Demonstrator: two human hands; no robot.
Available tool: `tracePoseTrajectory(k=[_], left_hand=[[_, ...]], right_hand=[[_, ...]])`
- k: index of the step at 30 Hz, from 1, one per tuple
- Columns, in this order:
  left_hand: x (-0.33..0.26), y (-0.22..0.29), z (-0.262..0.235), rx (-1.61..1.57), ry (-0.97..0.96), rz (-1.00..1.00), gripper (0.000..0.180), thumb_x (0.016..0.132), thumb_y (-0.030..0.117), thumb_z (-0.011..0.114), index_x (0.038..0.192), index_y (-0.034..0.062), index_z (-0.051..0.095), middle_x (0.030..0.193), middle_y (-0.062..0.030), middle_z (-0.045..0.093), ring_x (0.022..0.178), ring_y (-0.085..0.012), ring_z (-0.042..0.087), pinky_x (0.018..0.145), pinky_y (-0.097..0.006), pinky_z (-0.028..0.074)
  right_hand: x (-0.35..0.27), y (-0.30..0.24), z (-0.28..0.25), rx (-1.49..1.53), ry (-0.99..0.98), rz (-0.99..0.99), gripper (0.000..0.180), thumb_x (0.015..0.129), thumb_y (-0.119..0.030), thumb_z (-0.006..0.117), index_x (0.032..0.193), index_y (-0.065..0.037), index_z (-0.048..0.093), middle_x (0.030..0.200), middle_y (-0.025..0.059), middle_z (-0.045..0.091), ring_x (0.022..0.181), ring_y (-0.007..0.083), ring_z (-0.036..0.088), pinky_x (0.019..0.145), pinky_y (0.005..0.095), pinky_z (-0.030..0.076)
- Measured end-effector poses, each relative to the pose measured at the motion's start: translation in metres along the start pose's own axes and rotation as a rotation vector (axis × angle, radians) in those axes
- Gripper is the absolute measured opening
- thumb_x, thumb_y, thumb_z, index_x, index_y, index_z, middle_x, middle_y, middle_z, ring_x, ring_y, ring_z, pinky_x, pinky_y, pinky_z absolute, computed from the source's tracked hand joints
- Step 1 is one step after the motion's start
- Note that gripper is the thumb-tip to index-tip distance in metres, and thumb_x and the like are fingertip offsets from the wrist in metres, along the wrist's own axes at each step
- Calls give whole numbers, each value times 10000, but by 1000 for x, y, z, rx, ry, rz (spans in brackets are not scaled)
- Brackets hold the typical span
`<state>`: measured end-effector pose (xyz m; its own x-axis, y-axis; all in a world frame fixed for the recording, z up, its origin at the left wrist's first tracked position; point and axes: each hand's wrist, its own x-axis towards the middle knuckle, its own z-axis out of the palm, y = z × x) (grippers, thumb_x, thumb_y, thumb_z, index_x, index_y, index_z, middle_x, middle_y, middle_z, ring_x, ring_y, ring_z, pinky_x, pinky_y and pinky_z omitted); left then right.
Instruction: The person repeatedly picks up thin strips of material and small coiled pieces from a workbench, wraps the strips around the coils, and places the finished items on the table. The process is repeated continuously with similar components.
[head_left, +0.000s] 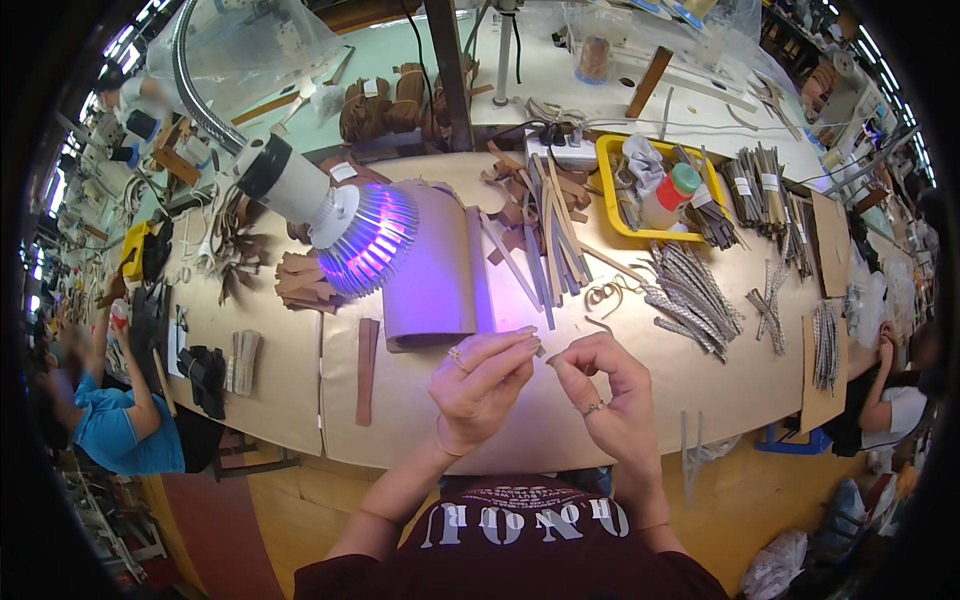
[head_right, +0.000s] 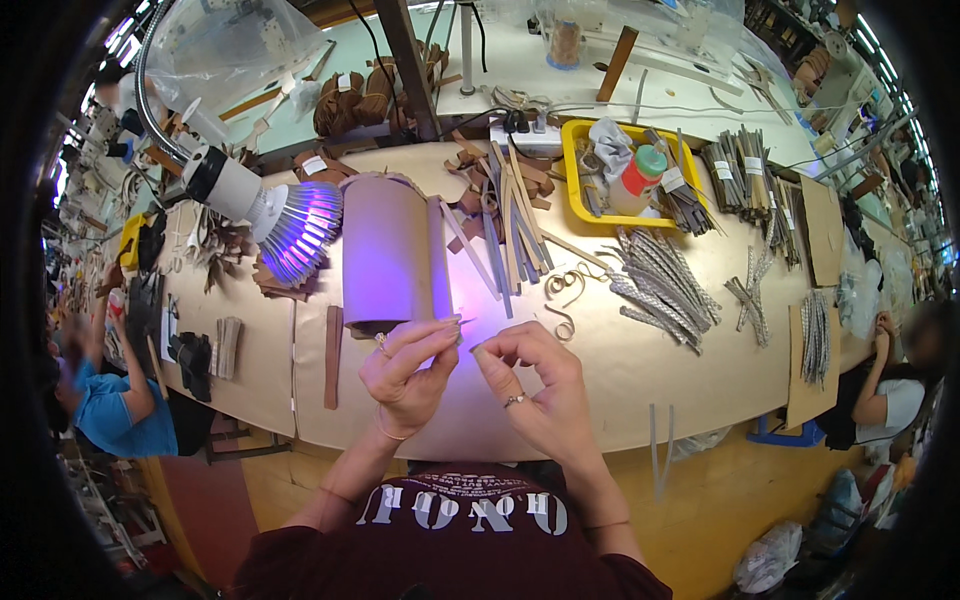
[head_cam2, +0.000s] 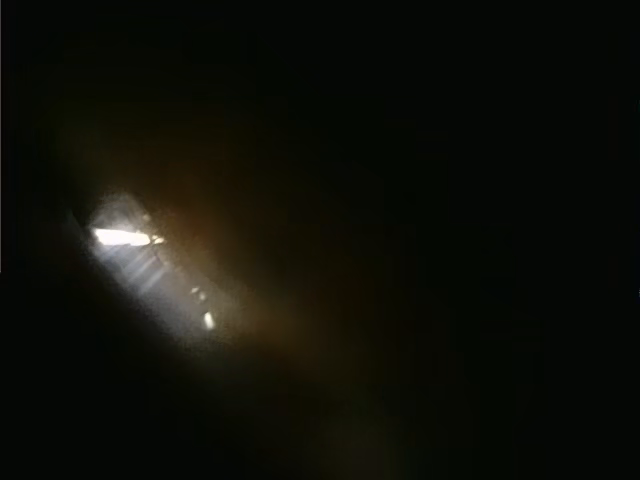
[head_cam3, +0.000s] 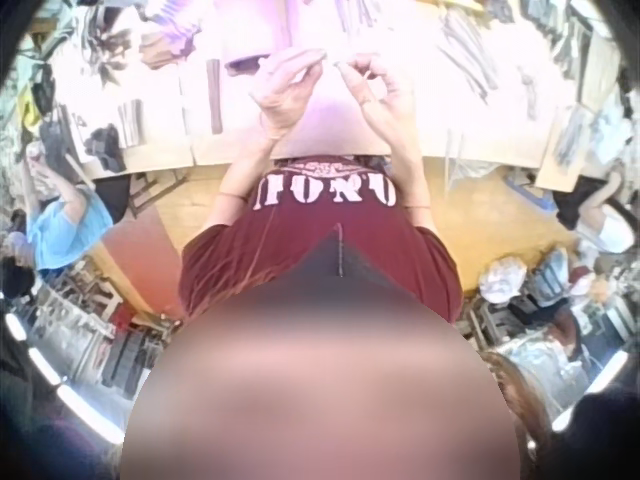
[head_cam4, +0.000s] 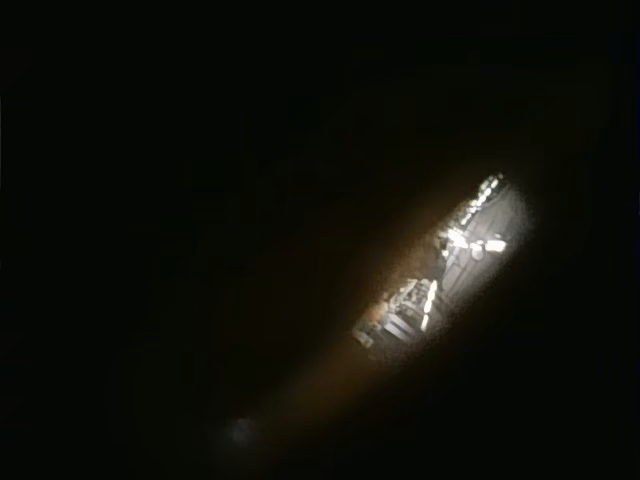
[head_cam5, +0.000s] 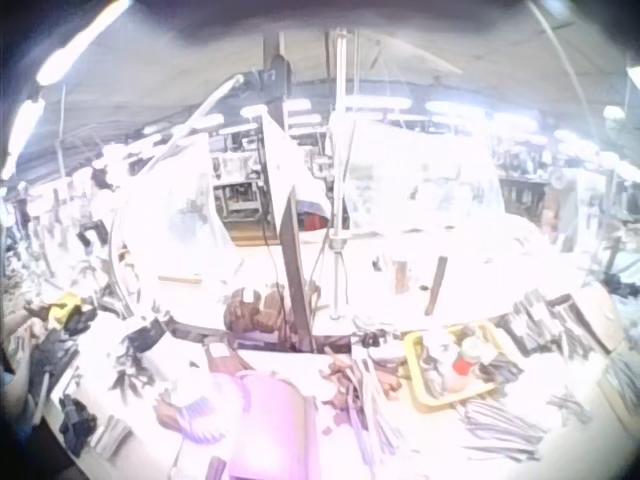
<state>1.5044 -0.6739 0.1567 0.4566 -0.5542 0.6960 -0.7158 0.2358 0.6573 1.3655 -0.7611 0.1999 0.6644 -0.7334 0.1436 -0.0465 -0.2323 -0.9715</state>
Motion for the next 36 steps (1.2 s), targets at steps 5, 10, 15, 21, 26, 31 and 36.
tracePoseTrajectory(k=[5, 10, 15, 21, 26, 31, 36], left_hand=[[-2, 2, 3, 23, -15, 105, 305, 677, -90, 766, 961, 12, 720, 965, -112, 703, 792, -250, 696, 677, -318, 566], [-3, 1, 1, 60, -35, 173, 324, 673, -72, 770, 984, 0, 716, 980, -113, 692, 787, -263, 690, 668, -340, 562], [-6, 1, 1, 60, -43, 174, 321, 674, -70, 767, 984, -7, 711, 979, -112, 693, 797, -262, 690, 675, -345, 555], [-10, 1, 2, 68, -70, 149, 339, 674, -78, 761, 1002, -9, 708, 976, -114, 693, 790, -260, 688, 668, -337, 551], [-13, -1, 4, 54, -70, 133, 355, 677, -87, 757, 1017, -5, 699, 965, -112, 694, 777, -257, 688, 661, -328, 550], [-14, -1, 9, 57, -49, 109, 345, 677, -90, 752, 1001, 11, 695, 938, -98, 702, 759, -237, 691, 654, -311, 551], [-14, -1, 11, 68, -52, 62, 333, 670, -84, 753, 981, 20, 693, 909, -92, 709, 749, -220, 693, 646, -298, 553]], right_hand=[[-5, -8, 1, 66, -23, 78, 75, 905, -30, 654, 943, 31, 674, 877, 69, 623, 818, 135, 578, 753, 260, 458], [-7, -10, 3, 105, -23, 102, 72, 919, -21, 635, 942, 39, 667, 892, 66, 624, 836, 121, 575, 773, 248, 455], [-8, -8, 6, 121, -20, 106, 74, 930, -16, 616, 948, 42, 660, 900, 66, 618, 831, 115, 568, 767, 246, 454], [-9, -4, 5, 111, -36, 118, 82, 934, -11, 602, 957, 45, 658, 905, 69, 614, 831, 117, 564, 763, 245, 450], [-9, 1, 5, 114, -32, 87, 88, 930, -15, 606, 961, 46, 660, 907, 74, 616, 838, 126, 571, 768, 251, 454], [-9, 6, 6, 95, -18, 59, 94, 926, -23, 613, 966, 44, 664, 911, 80, 624, 847, 139, 583, 773, 260, 459], [-7, 9, 6, 29, -11, 33, 103, 921, -28, 615, 973, 45, 665, 904, 96, 629, 835, 164, 599, 772, 277, 469]])
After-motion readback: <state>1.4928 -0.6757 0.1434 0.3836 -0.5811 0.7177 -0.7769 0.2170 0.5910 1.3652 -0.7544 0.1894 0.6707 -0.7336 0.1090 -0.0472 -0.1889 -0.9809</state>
